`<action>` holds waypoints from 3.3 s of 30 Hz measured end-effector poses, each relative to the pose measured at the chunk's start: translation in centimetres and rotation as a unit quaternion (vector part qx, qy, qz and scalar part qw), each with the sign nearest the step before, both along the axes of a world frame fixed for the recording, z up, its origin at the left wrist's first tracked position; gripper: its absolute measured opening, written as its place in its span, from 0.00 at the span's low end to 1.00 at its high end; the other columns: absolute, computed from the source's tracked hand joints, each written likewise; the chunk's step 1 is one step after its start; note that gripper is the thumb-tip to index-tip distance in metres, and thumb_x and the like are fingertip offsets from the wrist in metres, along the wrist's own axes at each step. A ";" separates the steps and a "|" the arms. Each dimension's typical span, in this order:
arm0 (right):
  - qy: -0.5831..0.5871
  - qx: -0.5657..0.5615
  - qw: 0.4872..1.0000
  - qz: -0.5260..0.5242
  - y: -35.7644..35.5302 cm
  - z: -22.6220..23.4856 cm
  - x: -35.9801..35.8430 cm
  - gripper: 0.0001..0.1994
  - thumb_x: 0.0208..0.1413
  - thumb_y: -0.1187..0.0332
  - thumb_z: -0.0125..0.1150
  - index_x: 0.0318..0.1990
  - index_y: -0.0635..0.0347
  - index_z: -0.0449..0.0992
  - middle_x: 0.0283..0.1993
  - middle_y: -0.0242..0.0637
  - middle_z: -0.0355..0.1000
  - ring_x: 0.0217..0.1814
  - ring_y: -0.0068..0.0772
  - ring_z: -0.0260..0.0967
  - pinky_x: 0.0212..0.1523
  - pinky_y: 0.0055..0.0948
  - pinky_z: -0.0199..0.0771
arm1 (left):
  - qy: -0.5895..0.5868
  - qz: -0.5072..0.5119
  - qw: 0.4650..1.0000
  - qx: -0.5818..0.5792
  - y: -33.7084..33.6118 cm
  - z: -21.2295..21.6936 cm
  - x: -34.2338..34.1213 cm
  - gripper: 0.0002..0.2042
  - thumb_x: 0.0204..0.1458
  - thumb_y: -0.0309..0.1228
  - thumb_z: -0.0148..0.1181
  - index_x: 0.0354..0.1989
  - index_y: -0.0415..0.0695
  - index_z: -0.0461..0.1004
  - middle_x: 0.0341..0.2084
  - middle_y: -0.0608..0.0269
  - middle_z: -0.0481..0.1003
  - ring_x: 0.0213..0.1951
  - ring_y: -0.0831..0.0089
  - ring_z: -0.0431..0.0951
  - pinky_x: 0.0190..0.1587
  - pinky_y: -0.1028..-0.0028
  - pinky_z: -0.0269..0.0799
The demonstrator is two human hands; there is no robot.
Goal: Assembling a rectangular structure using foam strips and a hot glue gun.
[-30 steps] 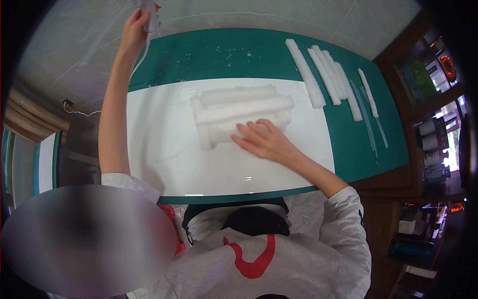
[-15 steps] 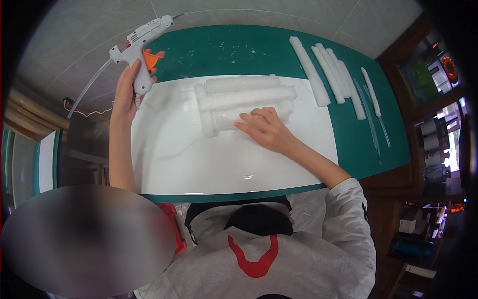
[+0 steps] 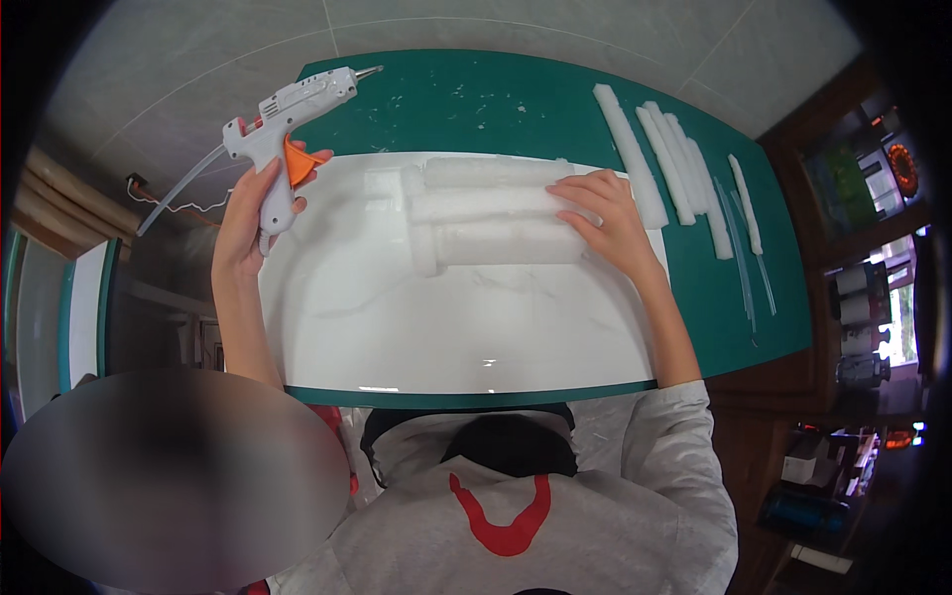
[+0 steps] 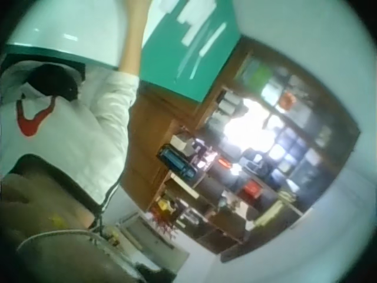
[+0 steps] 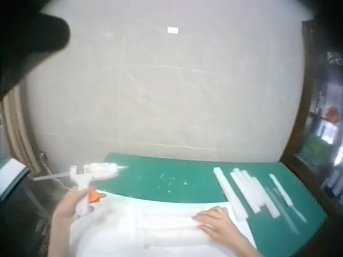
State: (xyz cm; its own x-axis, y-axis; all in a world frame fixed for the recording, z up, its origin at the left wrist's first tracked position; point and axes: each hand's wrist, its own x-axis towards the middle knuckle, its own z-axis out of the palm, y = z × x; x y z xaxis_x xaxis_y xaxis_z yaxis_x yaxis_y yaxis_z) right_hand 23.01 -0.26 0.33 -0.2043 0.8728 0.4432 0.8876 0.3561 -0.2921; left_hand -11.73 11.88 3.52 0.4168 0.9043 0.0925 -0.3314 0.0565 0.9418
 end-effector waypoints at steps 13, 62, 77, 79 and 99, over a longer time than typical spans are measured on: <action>0.442 0.128 0.867 -0.193 -0.1 -0.7 4.8 0.14 0.43 0.70 0.59 0.41 0.61 0.71 0.36 0.32 0.69 0.36 0.19 0.63 0.36 0.19 0.62 | 0.252 -0.220 0.928 0.165 -0.8 -0.4 -2.6 0.13 0.47 0.27 0.47 0.41 0.34 0.63 0.36 0.56 0.69 0.45 0.64 0.67 0.47 0.71 0.60; 0.515 0.080 0.833 -0.188 0.6 -2.8 7.0 0.14 0.44 0.69 0.58 0.40 0.61 0.72 0.30 0.30 0.69 0.31 0.16 0.62 0.35 0.14 0.59 | 0.433 -0.140 0.888 0.069 -1.9 0.0 -1.6 0.11 0.47 0.32 0.50 0.34 0.38 0.66 0.23 0.66 0.70 0.26 0.82 0.67 0.24 0.81 0.62; 0.638 0.068 0.752 -0.153 0.2 -2.0 6.4 0.15 0.46 0.66 0.55 0.41 0.63 0.69 0.35 0.30 0.66 0.37 0.17 0.60 0.39 0.14 0.57 | 0.441 -0.203 0.864 0.136 -1.8 6.3 6.7 0.16 0.42 0.34 0.55 0.37 0.37 0.65 0.26 0.62 0.68 0.24 0.79 0.67 0.25 0.80 0.62; 0.677 0.076 0.718 -0.145 0.3 -2.1 6.6 0.15 0.46 0.65 0.56 0.41 0.63 0.69 0.35 0.29 0.66 0.37 0.17 0.60 0.38 0.14 0.56 | 0.438 -0.264 0.842 0.173 -1.7 6.5 9.5 0.16 0.42 0.36 0.55 0.35 0.38 0.66 0.26 0.63 0.69 0.25 0.79 0.66 0.27 0.79 0.62; 0.613 -0.208 0.743 -0.168 -0.2 -2.1 4.7 0.18 0.53 0.61 0.43 0.48 0.59 0.55 0.37 0.39 0.62 0.30 0.26 0.67 0.34 0.23 0.67 | 0.499 -0.275 0.795 0.207 -1.6 5.5 17.9 0.16 0.43 0.42 0.50 0.33 0.42 0.69 0.25 0.65 0.71 0.29 0.78 0.68 0.35 0.77 0.63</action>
State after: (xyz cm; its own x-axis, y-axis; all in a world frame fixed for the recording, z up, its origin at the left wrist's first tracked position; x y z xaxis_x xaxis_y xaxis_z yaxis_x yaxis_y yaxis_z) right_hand 27.68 -0.49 -1.77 0.3907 0.8969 -0.2071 -0.1191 -0.1738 -0.9776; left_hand 6.20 10.30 9.01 0.7916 0.5374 -0.2909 0.5608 -0.4498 0.6951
